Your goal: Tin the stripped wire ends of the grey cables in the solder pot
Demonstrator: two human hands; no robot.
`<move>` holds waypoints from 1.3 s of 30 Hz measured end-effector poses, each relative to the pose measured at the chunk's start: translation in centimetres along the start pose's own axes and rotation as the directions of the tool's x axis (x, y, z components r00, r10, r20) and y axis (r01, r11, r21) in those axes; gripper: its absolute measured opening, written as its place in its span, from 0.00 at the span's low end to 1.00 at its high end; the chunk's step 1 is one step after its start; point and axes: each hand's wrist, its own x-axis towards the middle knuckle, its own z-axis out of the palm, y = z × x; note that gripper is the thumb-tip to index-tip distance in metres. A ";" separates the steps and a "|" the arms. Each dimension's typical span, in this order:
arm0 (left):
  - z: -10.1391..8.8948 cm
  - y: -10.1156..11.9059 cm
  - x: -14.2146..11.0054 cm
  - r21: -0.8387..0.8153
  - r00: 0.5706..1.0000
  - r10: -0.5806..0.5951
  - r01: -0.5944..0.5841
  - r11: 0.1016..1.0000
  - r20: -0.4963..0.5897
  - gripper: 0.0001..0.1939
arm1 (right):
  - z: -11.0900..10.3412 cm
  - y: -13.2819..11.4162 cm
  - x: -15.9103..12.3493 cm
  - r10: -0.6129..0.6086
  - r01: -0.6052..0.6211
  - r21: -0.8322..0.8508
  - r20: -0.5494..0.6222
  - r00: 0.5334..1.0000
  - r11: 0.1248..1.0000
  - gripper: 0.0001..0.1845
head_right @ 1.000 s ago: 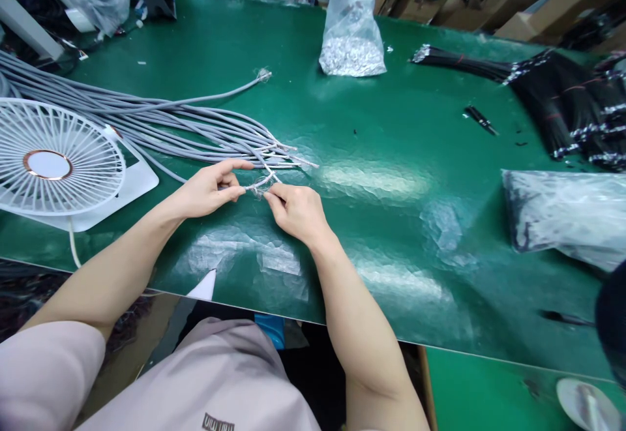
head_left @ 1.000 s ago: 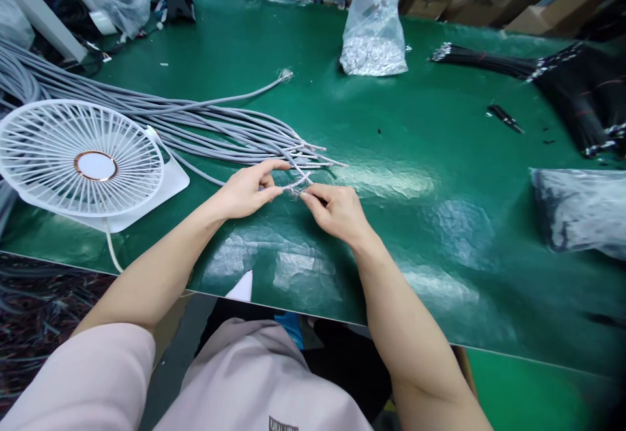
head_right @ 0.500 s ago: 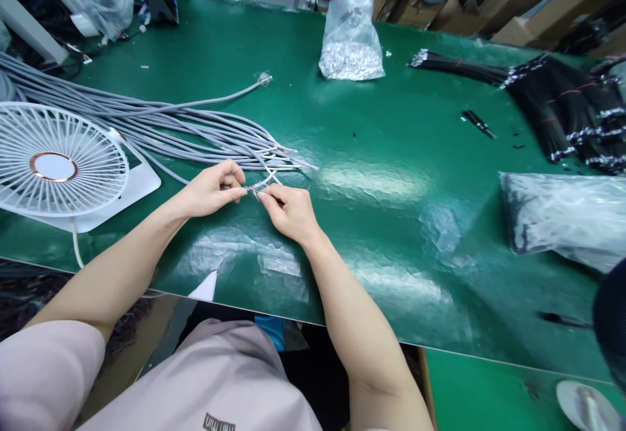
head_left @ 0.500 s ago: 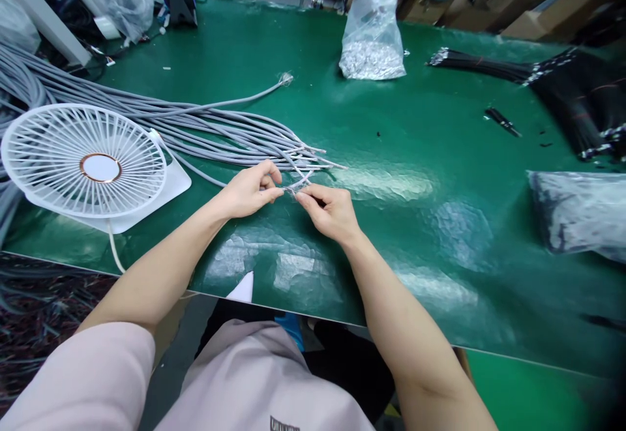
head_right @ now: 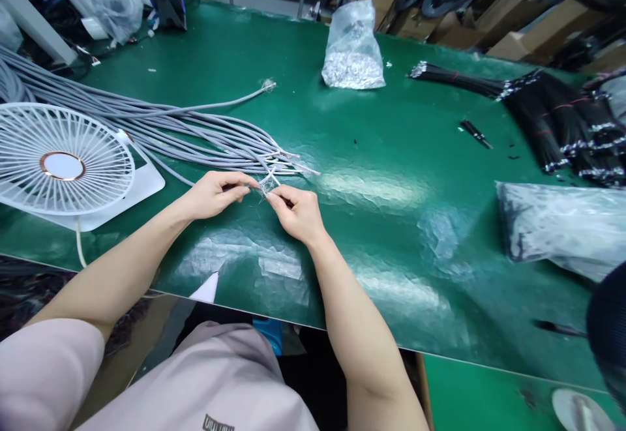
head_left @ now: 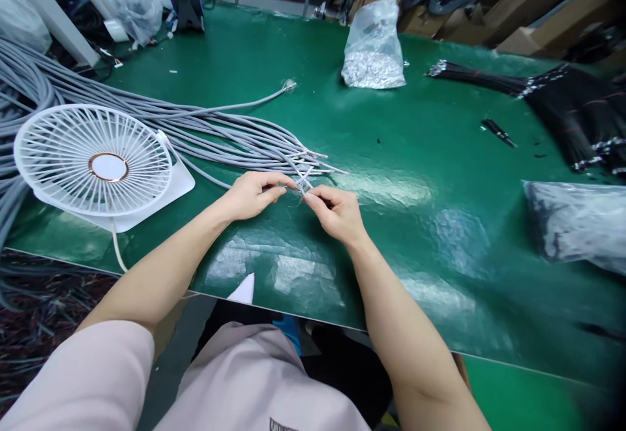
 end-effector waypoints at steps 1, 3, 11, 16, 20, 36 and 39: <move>0.0 0.0 0.0 0.006 1.000 0.007 -0.007 1.000 0.006 0.16 | 0.0 0.1 0.0 -0.006 0.006 -0.004 -0.002 1.000 1.000 0.13; -0.1 0.0 -0.1 0.023 1.000 0.009 -0.010 1.000 0.020 0.17 | 0.0 0.2 0.1 -0.022 0.021 -0.011 -0.009 1.000 1.000 0.13; 0.2 -0.7 0.3 0.204 0.997 -0.020 0.004 0.979 0.079 0.26 | 0.7 -3.2 -1.4 -0.266 0.265 0.026 0.065 0.962 0.964 0.11; 0.2 -0.7 0.5 0.133 0.997 -0.056 0.048 0.990 0.057 0.21 | 0.0 -2.4 -1.1 -0.134 0.134 0.008 -0.068 0.989 0.991 0.11; -0.5 -0.4 0.2 -0.003 0.997 -0.081 0.081 0.997 -0.009 0.13 | -1.1 0.0 -0.1 0.058 -0.071 -0.065 -0.188 0.980 0.995 0.10; -1.0 0.7 0.3 0.472 0.958 0.071 0.071 0.879 -0.277 0.11 | 0.2 -0.2 -0.6 0.001 -0.004 -0.187 -0.015 1.000 0.982 0.11; -1.1 0.4 0.5 0.436 0.984 0.060 0.020 0.900 -0.170 0.12 | 0.4 -0.3 -0.6 -0.012 0.003 -0.223 -0.039 0.999 0.975 0.11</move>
